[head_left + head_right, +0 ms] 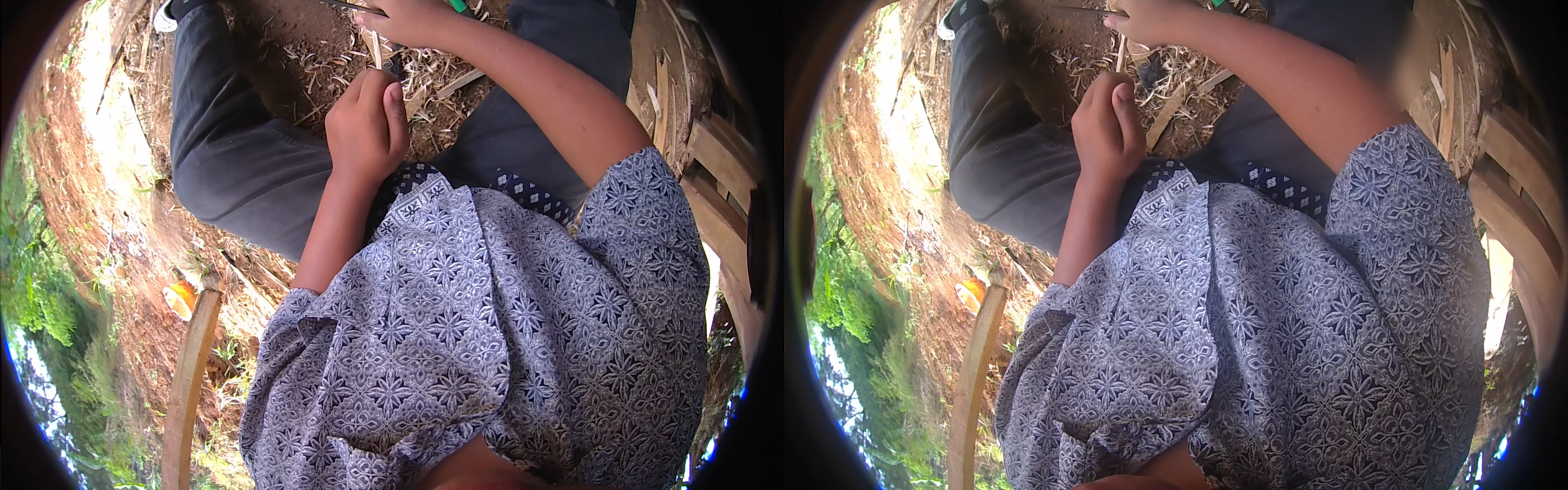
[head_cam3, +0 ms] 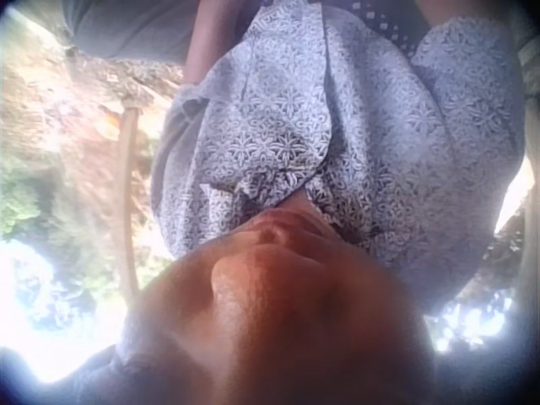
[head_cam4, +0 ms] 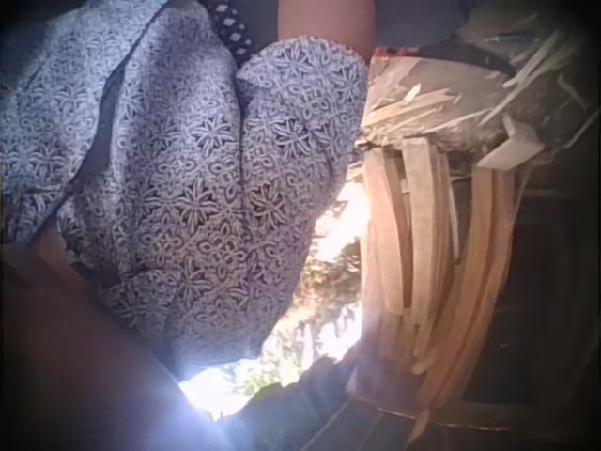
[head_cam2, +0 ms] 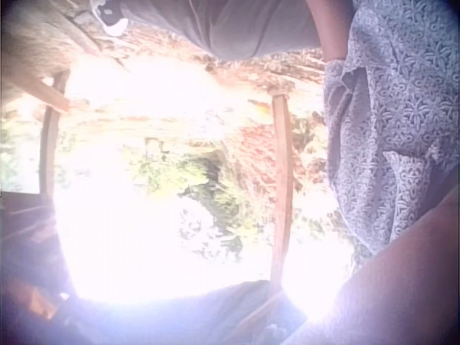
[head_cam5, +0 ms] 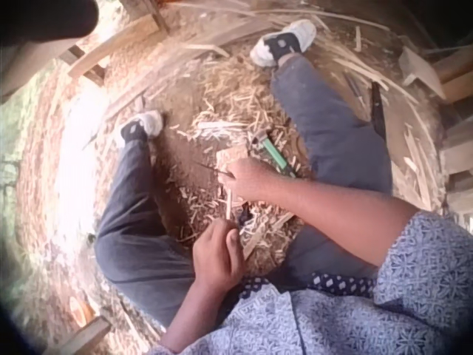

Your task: The person sits on the ground and uses a small knife to shave thin strips from a wooden stick. They hold the stick with one hand and carefully scrape the surface with the knife, producing wood shavings that accumulate on the ground.

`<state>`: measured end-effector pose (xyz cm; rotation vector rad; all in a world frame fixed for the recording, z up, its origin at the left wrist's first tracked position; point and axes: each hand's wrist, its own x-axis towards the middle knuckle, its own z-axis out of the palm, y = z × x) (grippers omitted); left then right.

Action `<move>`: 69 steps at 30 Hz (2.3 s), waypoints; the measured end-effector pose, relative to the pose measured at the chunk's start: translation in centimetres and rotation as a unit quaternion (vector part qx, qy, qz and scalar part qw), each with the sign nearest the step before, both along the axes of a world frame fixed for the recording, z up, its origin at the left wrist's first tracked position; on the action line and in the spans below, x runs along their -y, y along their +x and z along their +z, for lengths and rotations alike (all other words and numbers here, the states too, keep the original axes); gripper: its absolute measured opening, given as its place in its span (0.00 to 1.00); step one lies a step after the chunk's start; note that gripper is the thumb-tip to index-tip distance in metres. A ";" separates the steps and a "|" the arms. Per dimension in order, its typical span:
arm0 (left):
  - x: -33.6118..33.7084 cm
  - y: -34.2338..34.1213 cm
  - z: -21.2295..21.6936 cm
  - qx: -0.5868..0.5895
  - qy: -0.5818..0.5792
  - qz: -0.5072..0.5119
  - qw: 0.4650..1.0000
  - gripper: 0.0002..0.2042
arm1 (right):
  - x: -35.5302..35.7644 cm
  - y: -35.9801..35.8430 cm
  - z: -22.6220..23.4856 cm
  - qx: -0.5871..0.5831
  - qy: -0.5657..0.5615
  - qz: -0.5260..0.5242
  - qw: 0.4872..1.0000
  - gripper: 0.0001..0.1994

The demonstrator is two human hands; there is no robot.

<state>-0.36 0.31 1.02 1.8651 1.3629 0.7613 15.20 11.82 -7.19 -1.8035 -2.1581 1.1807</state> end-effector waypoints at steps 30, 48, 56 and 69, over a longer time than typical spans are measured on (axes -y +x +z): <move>0.7 0.6 0.0 -0.023 0.078 -0.030 0.996 0.10 | 5.8 5.1 7.5 -0.017 -0.065 0.081 0.994 0.12; 0.2 0.5 -0.2 -0.037 0.082 -0.054 0.995 0.10 | 3.0 5.2 10.6 -0.030 -0.109 0.050 0.992 0.13; -0.2 0.5 -0.2 -0.025 0.090 -0.039 0.995 0.10 | 4.7 5.4 8.9 -0.035 -0.081 0.031 0.996 0.13; -0.6 1.3 0.5 -0.019 0.072 -0.058 0.996 0.09 | 3.0 5.1 1.9 0.060 -0.037 -0.050 0.996 0.11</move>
